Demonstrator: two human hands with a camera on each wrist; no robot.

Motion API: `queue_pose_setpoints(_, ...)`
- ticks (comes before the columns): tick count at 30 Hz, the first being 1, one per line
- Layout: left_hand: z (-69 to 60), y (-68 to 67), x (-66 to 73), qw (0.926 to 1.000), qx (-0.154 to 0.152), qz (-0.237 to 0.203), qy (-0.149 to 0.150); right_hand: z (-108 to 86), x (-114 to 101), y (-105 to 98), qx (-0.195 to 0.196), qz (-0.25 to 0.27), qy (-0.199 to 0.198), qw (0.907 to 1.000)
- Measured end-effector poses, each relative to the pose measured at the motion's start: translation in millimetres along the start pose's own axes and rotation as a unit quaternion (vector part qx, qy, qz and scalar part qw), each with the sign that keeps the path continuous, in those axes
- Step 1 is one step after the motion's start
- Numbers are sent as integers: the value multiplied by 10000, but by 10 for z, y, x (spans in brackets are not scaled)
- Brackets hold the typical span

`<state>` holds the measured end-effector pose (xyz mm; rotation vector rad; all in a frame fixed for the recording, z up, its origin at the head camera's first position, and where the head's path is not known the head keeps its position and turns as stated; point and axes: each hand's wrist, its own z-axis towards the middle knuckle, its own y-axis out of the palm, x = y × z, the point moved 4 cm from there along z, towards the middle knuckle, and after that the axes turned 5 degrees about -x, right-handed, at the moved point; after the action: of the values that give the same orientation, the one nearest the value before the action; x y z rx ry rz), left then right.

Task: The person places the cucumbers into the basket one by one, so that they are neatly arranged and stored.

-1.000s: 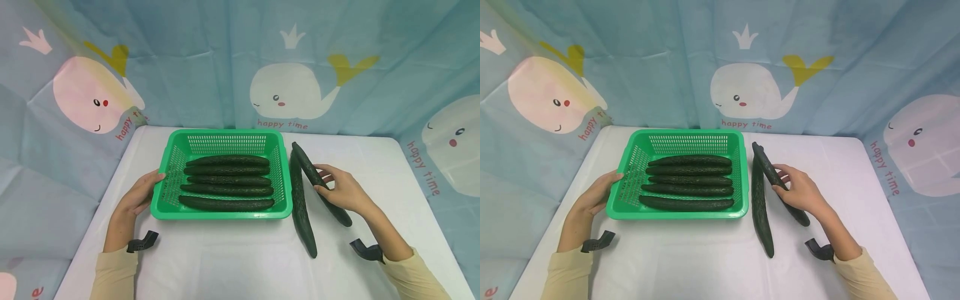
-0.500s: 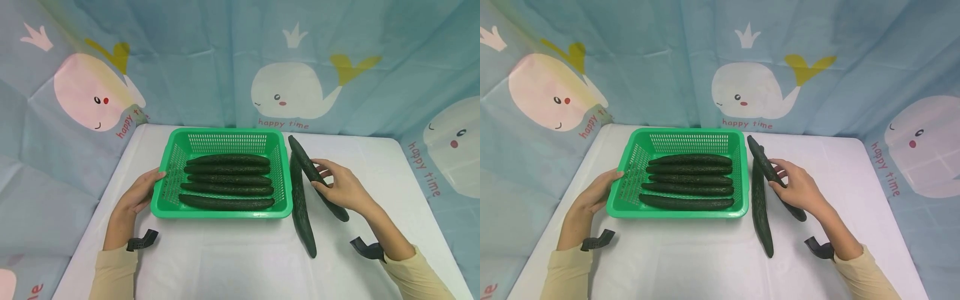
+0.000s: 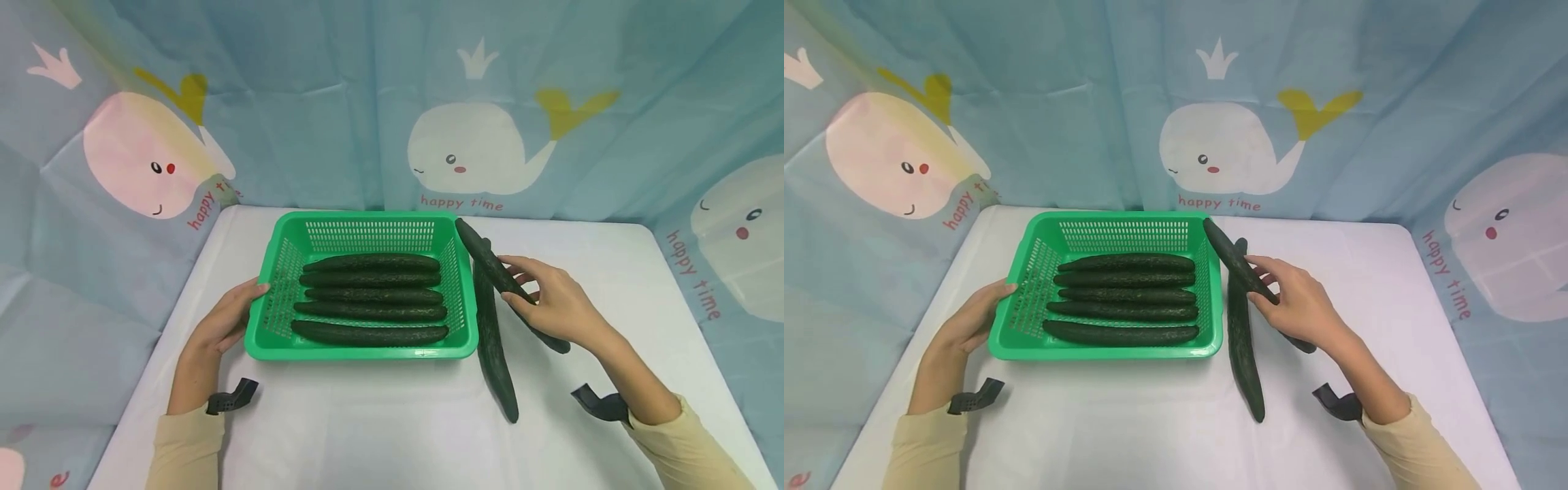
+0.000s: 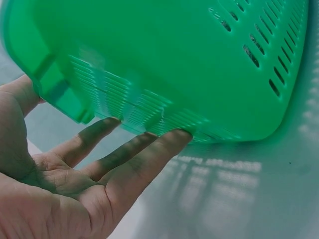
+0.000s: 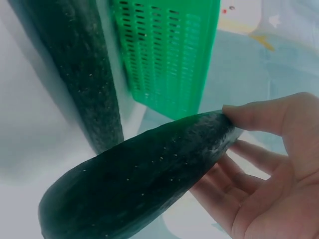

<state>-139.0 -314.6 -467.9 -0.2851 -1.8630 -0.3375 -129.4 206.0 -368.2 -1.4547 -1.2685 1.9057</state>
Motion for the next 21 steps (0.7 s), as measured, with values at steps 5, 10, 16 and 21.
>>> queue_pose_setpoints(5,-19,9,-40,9998,-113,-142,-40,28,-68,-16,-90,17,-61,9999)
queue_pose_setpoints(10,-52,-26,-27,9996,-90,-221,151,88,-152,-16,-146,22,-157,9998)
queue_pose_setpoints(16,-66,-35,-22,9996,-17,-267,27,177,-247,-28,-316,1,-303,9990)
queue_pose_setpoints(21,-26,8,-10,9998,29,-187,-79,225,-315,-61,-345,-159,-406,9985)
